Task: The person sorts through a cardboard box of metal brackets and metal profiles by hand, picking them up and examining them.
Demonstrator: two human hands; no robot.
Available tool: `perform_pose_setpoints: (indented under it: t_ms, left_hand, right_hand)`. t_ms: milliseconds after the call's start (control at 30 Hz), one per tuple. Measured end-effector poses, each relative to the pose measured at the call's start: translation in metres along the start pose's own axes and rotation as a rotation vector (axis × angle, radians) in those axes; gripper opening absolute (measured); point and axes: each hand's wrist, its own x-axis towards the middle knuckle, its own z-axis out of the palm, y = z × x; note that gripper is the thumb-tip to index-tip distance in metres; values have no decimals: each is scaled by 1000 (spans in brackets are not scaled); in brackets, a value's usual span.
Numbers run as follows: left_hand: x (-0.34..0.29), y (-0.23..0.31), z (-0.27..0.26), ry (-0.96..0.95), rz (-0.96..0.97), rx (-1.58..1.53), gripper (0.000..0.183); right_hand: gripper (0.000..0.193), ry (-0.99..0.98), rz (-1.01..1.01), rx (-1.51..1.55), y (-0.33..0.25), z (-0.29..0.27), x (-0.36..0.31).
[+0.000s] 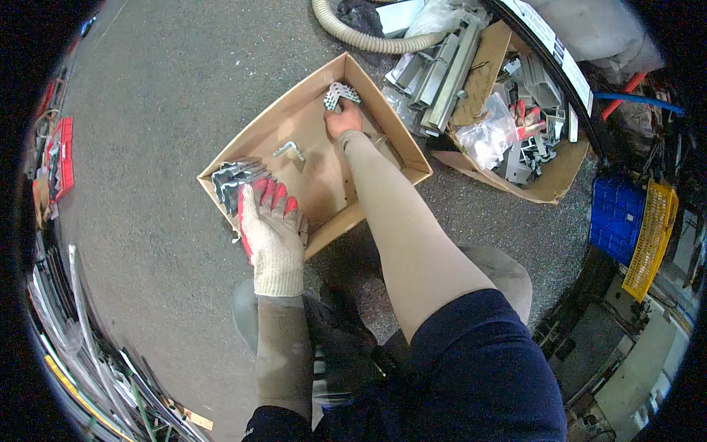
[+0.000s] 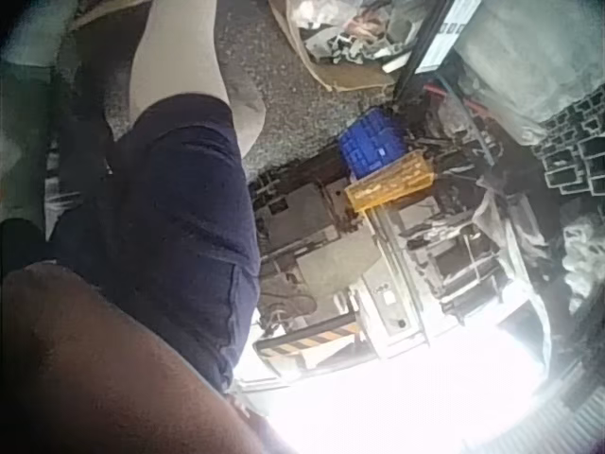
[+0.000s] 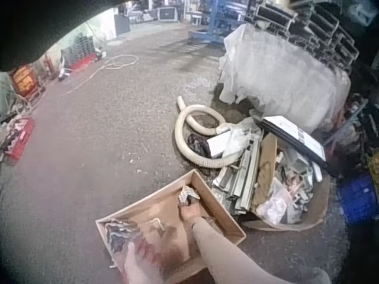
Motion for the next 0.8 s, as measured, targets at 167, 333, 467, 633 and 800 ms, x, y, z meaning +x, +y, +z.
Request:
perform_pose_setpoints:
  t_ms: [167,333,467,633,800]
  left_hand:
    - [1,11,-6,-4,-24,-23,52]
    - [-5,17,-3,-39,0,-18,60]
    - [-3,14,-10,-28,47,17,57]
    - [23,-36,13,91,-53,197,58]
    - [203,-110,-101,-192,1057,288,68]
  right_hand:
    - [66,-272,149,-236,-27,-21,0]
    - [42,-768,-598,-857,-34,-50,-27]
    - [19,-1108,-1027,-1024,-7,-53,-77]
    - [11,-1017,-1120,-1038,66,-59,-75]
    - [14,-991,-1236,-1039,-11,5,-94]
